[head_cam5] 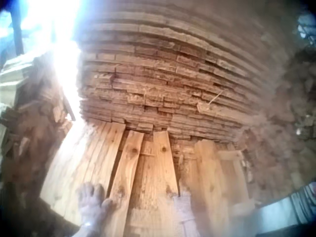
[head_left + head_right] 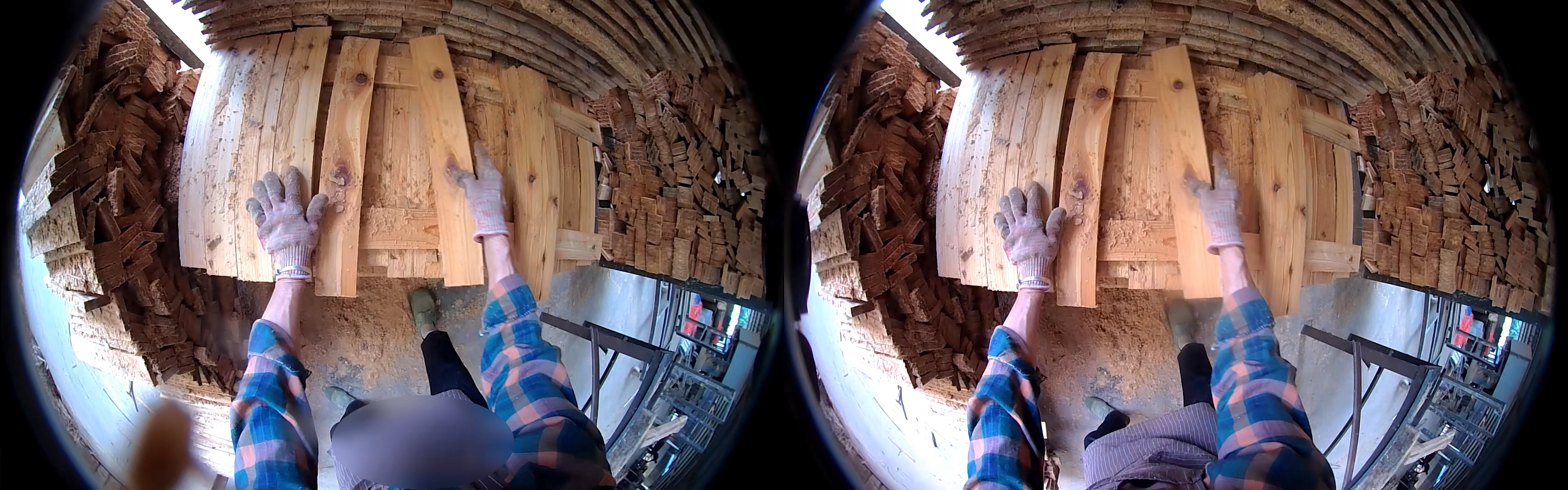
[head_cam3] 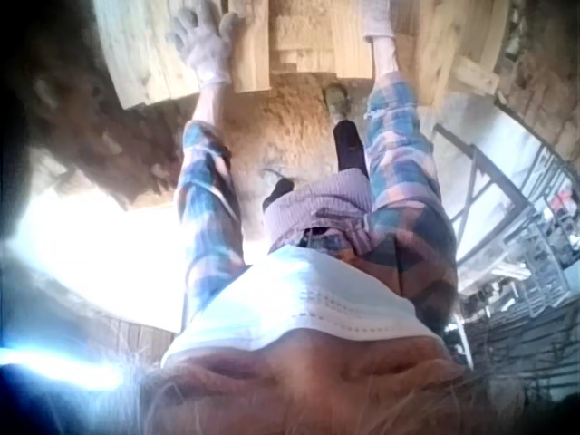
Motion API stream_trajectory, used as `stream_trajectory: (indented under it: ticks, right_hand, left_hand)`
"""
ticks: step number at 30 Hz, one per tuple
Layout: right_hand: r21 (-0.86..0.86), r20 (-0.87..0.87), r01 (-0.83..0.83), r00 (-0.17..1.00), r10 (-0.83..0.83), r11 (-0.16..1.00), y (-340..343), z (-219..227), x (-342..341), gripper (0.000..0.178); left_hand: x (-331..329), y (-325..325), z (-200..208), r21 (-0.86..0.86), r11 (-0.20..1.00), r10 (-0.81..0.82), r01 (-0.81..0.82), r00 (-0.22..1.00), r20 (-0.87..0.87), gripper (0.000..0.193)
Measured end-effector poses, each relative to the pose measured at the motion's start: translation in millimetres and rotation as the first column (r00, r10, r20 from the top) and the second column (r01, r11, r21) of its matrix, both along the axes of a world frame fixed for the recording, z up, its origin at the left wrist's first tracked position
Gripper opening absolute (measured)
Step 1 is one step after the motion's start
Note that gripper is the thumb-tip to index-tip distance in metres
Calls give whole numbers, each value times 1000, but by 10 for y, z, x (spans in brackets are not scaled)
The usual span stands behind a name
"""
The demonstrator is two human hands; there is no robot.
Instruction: The person repeatedly picks up bundles of wooden planks from a large pile and stacks them onto a growing stack. They handle the wood by hand, wearing gloves, and arrange the planks in a neat, organized manner within a workshop environment.
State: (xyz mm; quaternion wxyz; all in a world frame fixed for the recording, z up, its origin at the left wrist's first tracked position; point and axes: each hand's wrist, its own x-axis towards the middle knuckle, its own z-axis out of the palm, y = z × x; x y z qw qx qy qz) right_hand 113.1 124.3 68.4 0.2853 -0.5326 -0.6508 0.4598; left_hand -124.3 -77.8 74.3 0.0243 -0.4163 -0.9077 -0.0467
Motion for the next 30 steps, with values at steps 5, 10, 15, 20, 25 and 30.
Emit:
stream_trajectory:
  ticks: [5,10,15,20,25,30]
  right_hand:
    - [-294,-412,27,898,-152,955,-210,-36,43,51]
    - [-136,-166,-69,985,45,988,-467,-542,-762,48]
    - [-45,88,-182,979,186,982,-566,-116,-921,50]
    - [322,509,-445,826,243,836,-179,397,-275,70]
    - [87,920,-53,387,-60,995,496,874,1006,106]
    - [-6,791,45,612,-23,999,697,551,1269,109]
  left_hand:
    - [-37,-34,37,10,1000,1,-1,1000,-27,67]
    - [85,112,104,-9,999,-35,35,999,32,72]
    - [54,64,139,-86,996,-12,13,1000,18,73]
    - [20,57,148,-180,984,23,-16,999,35,76]
    - [69,73,89,-173,985,13,-11,1000,13,76]
    - [94,127,130,-165,986,15,-13,1000,10,76]
